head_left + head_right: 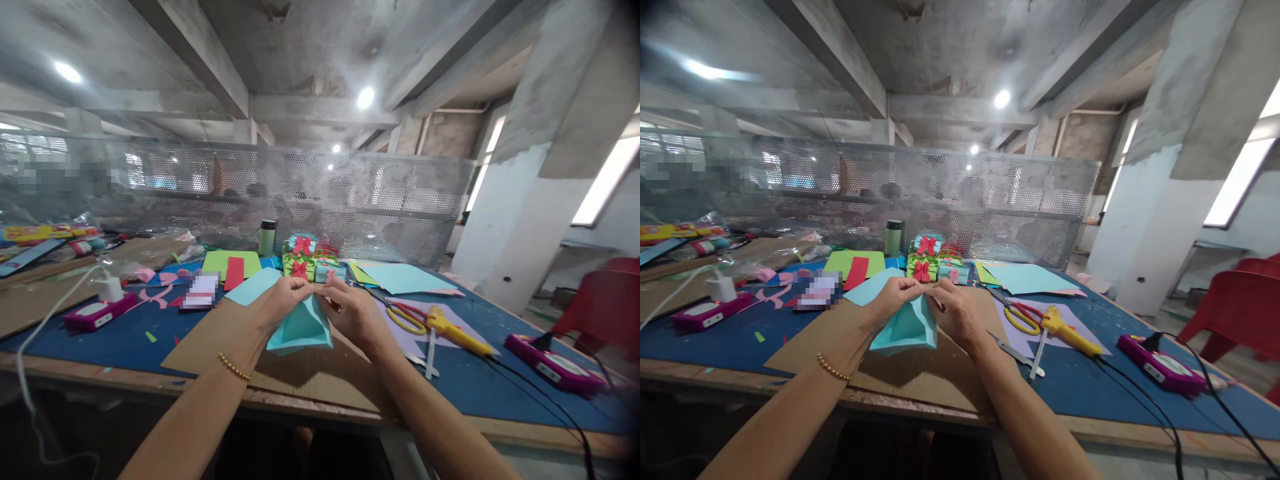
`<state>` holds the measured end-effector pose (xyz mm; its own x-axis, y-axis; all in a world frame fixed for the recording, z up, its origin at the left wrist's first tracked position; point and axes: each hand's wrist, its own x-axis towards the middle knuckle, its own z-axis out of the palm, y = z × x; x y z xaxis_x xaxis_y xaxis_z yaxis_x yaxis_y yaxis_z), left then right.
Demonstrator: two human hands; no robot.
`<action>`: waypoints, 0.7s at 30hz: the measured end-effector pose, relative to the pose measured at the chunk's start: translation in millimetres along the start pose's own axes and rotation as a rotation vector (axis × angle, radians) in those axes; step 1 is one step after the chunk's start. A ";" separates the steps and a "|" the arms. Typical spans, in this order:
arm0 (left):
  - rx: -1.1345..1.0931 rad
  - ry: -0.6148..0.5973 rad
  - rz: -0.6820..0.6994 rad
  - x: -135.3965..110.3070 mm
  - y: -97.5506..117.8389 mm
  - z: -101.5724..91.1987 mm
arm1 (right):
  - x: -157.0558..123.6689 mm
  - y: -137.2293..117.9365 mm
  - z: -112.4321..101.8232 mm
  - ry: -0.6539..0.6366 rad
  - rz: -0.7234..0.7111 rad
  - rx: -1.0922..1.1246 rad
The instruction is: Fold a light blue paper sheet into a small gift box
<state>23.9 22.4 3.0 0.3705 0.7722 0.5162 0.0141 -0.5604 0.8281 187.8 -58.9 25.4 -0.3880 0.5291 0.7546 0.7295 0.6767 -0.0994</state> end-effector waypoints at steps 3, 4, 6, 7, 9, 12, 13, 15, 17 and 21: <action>0.011 -0.004 0.010 -1.1 2.8 -0.5 | 1.9 8.2 3.0 0.065 0.164 0.178; 0.032 -0.011 0.021 -1.5 4.4 -0.5 | 2.3 11.9 3.9 0.077 0.247 0.237; 0.088 -0.030 0.041 -2.6 7.7 -0.2 | 2.8 18.1 4.9 0.030 0.407 0.355; 0.111 -0.043 0.046 -3.2 9.2 0.0 | 2.8 20.0 4.8 -0.024 0.466 0.412; 0.125 -0.064 0.044 -4.3 11.5 0.5 | 2.4 20.5 3.9 -0.129 0.516 0.496; 0.122 -0.081 0.042 -5.7 12.9 0.8 | 1.7 17.0 2.9 -0.158 0.533 0.569; 0.126 -0.084 0.046 -5.9 13.0 0.8 | 1.4 16.2 3.0 -0.156 0.546 0.607; 0.135 -0.094 0.054 -6.1 13.1 0.6 | 0.8 16.0 3.8 -0.160 0.580 0.702; 0.136 -0.110 0.064 -6.1 13.5 0.4 | 0.0 17.6 5.0 -0.177 0.600 0.776; 0.140 -0.141 0.077 -6.5 15.2 -0.2 | -2.2 21.6 7.8 -0.194 0.614 0.881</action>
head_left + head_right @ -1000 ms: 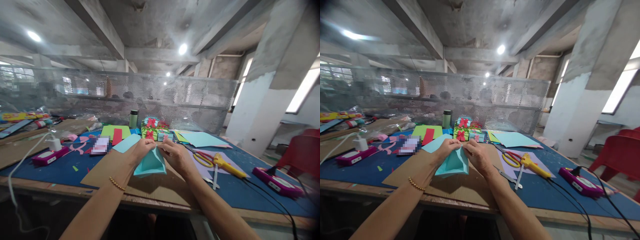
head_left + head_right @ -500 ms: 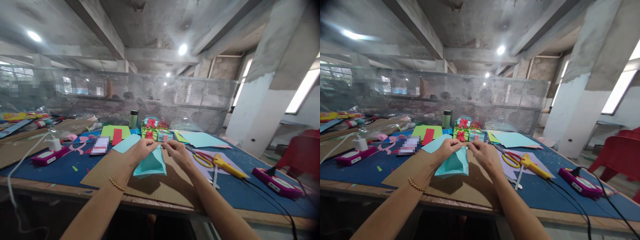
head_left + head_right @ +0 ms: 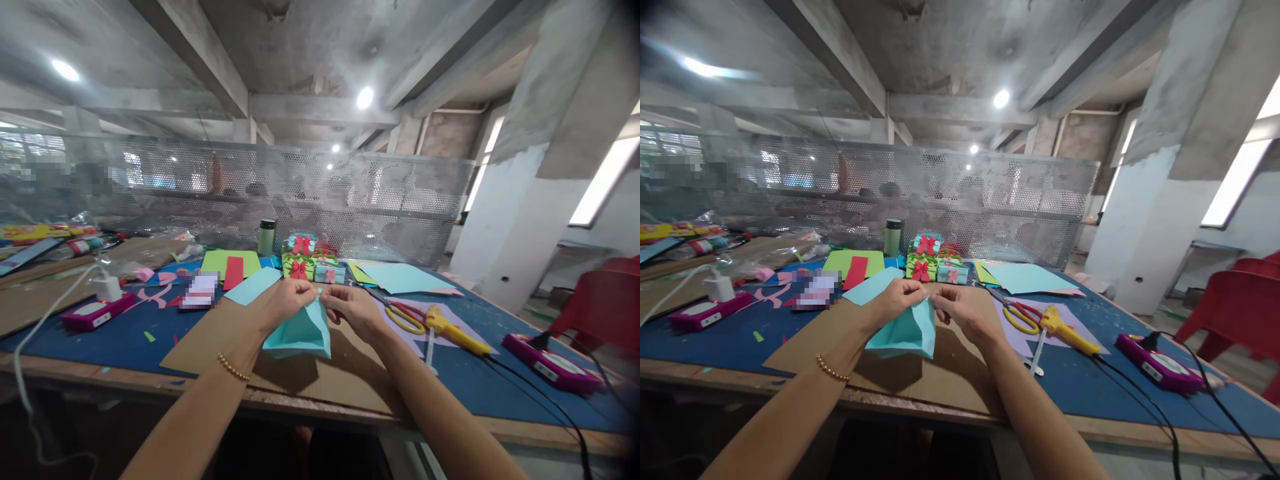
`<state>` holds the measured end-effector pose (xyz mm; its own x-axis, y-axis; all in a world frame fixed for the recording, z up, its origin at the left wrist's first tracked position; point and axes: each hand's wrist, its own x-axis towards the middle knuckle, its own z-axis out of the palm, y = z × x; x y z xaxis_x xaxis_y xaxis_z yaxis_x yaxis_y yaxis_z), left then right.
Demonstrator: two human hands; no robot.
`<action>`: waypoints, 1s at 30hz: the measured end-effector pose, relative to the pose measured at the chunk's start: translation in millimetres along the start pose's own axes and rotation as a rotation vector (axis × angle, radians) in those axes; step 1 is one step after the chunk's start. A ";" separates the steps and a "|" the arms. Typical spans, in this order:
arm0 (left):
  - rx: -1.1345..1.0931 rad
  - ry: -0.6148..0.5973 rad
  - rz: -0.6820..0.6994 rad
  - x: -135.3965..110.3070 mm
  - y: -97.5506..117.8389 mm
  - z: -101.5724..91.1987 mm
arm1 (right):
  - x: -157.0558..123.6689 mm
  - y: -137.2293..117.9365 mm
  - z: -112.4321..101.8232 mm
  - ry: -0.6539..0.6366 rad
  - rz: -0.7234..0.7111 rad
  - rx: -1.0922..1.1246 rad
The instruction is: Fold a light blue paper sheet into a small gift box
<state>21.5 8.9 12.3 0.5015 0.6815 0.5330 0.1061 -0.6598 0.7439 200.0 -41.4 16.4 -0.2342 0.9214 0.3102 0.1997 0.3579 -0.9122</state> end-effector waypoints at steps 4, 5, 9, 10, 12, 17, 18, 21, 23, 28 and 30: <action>-0.010 -0.033 -0.020 -0.5 0.4 -0.7 | 1.1 3.8 1.3 -0.033 0.044 0.140; -0.015 -0.038 -0.027 -0.6 0.3 -0.8 | 1.4 4.3 1.8 -0.032 0.049 0.155; -0.031 -0.053 -0.040 -1.0 0.7 -1.0 | 2.3 5.3 3.3 -0.023 0.067 0.179; -0.036 -0.056 -0.044 -1.2 1.4 -1.0 | 2.5 5.5 3.5 -0.022 0.067 0.182; -0.041 -0.060 -0.053 -1.8 3.3 -0.6 | 2.9 6.3 3.8 -0.014 0.054 0.180; -0.073 -0.059 -0.073 -2.3 4.5 0.0 | 4.0 8.8 2.2 0.001 -0.010 0.124; -0.089 -0.058 -0.083 -2.2 3.3 -0.2 | 4.1 9.2 1.2 -0.010 -0.017 0.105; -0.128 -0.057 -0.111 -1.3 -2.0 -1.5 | 3.5 8.7 -1.9 -0.054 -0.019 0.057; -0.135 -0.061 -0.102 -0.7 -4.6 -2.4 | 2.0 5.7 -2.7 -0.079 -0.029 -0.004; -0.129 -0.117 -0.082 -1.3 -1.4 -2.8 | -3.1 -7.6 2.0 -0.060 -0.075 -0.194; -0.112 -0.115 -0.082 -2.1 2.6 -2.0 | -3.9 -11.3 4.1 -0.039 -0.060 -0.231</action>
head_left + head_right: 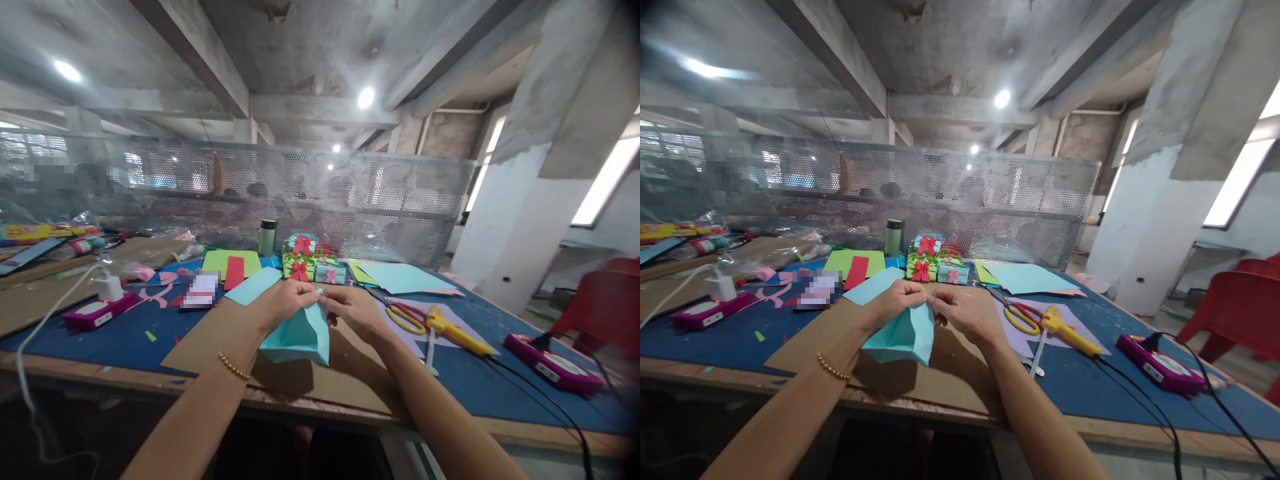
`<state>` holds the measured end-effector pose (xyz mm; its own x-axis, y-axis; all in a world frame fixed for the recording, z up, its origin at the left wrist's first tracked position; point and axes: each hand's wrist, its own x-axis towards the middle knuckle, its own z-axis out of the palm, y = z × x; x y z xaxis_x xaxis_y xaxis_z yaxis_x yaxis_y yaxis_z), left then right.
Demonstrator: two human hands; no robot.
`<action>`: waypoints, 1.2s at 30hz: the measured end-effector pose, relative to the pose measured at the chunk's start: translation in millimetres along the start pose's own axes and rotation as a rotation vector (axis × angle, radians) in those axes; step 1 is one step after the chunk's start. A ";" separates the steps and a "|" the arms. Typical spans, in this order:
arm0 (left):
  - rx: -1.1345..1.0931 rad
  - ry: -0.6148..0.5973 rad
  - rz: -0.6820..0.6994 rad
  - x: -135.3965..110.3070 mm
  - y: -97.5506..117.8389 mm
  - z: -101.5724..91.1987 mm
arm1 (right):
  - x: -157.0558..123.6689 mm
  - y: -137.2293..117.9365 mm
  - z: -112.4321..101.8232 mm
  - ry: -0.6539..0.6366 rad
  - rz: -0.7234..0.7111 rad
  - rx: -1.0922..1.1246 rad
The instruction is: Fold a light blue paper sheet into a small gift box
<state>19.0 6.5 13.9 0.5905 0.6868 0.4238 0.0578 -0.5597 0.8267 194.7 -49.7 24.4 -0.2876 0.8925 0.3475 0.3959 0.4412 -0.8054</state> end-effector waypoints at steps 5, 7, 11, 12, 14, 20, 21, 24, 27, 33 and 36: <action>0.020 -0.005 -0.028 -0.9 5.2 2.0 | 1.4 -1.7 1.8 0.027 -0.015 -0.026; 0.014 0.002 -0.020 -0.2 3.3 0.8 | 2.0 -0.5 2.2 0.037 -0.013 -0.009; 0.120 0.020 -0.021 2.0 -3.4 -4.2 | 2.5 4.1 1.5 0.046 0.008 -0.073; 0.150 0.015 -0.026 2.3 -4.2 -5.1 | 2.8 5.6 0.9 0.032 0.009 -0.088; 0.173 0.000 -0.039 2.2 -3.6 -5.7 | 3.2 8.0 -0.5 -0.004 0.009 -0.098; 0.151 -0.017 -0.037 -2.4 8.3 1.0 | 2.9 7.1 -2.4 0.002 -0.003 -0.156; 0.147 -0.023 -0.034 -2.8 9.8 2.2 | 3.3 7.8 -1.8 0.005 -0.006 -0.162; 0.135 -0.028 -0.025 -2.2 11.3 3.5 | 5.7 14.1 1.9 0.024 -0.010 -0.134; 0.129 -0.025 -0.028 -0.5 8.8 1.9 | 8.2 22.3 5.8 0.037 -0.005 -0.078; 0.111 -0.022 -0.059 0.0 3.9 -0.3 | 5.4 18.9 -0.8 0.019 0.008 0.003; 0.113 -0.018 -0.063 0.5 4.8 0.2 | 4.3 13.4 -5.5 -0.012 0.000 -0.118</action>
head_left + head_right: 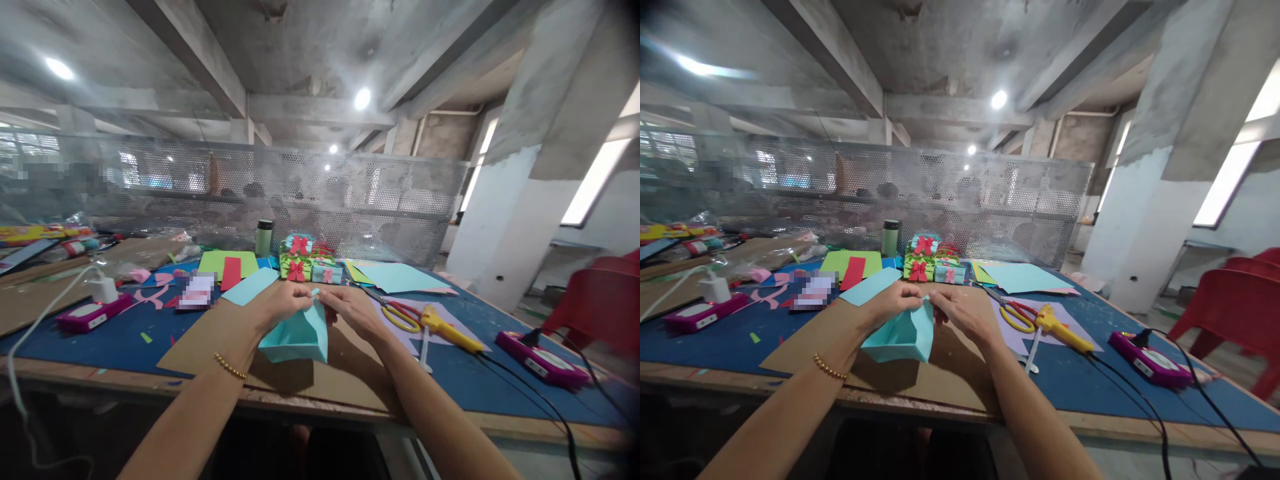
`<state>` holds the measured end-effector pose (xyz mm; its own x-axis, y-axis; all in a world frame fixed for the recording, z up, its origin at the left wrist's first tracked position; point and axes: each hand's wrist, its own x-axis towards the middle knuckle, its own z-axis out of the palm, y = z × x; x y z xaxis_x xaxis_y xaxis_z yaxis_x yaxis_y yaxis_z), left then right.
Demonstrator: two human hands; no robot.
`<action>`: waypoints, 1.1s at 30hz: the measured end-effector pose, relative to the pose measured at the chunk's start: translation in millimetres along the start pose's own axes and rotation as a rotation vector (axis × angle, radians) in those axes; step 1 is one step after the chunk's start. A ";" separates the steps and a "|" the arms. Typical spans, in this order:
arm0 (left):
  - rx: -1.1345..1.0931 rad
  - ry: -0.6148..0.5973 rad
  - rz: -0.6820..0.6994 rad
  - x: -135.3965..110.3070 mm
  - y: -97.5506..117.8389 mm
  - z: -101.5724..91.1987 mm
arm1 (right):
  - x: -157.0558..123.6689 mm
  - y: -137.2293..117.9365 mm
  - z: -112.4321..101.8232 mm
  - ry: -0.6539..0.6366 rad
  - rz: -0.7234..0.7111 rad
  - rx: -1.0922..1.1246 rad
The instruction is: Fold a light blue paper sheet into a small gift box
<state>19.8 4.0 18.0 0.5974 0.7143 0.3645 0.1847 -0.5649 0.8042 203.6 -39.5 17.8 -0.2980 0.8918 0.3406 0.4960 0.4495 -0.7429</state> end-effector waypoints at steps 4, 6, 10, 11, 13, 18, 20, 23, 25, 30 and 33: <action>-0.006 0.001 -0.007 0.0 2.9 0.5 | 3.4 1.0 4.4 -0.009 -0.046 -0.154; -0.016 0.001 -0.012 -0.7 4.2 0.8 | 6.1 4.0 9.4 0.021 -0.052 -0.152; -0.024 0.001 -0.010 -1.4 3.7 1.2 | 7.9 6.6 13.2 0.054 -0.055 -0.159; -0.024 0.002 -0.009 -1.1 2.9 1.2 | 7.2 5.7 12.0 0.048 -0.054 -0.158; -0.024 0.004 -0.008 -0.3 0.9 1.0 | 4.3 2.2 7.5 0.009 -0.049 -0.155; -0.011 0.012 0.004 0.8 -0.7 -0.9 | -3.8 -9.6 -2.3 -0.008 0.010 0.042; -0.005 0.005 0.007 0.3 0.9 -1.7 | -5.2 -14.1 -2.6 0.003 0.017 0.048; 0.004 -0.007 0.008 -0.9 4.7 -2.2 | -4.8 -17.3 -0.3 -0.001 0.004 -0.068; 0.006 -0.010 0.010 -1.5 7.0 -1.8 | -2.7 -14.5 2.3 0.003 -0.006 -0.090; -0.008 -0.013 0.017 -1.2 8.0 0.3 | 5.8 3.6 9.9 0.061 -0.046 -0.081; -0.024 -0.006 0.007 -1.1 5.3 0.4 | 6.3 6.7 9.4 0.066 -0.055 -0.085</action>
<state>20.4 0.1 21.7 0.6036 0.7075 0.3676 0.1614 -0.5600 0.8126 197.3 -31.4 9.5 -0.2735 0.8660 0.4185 0.5490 0.4978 -0.6714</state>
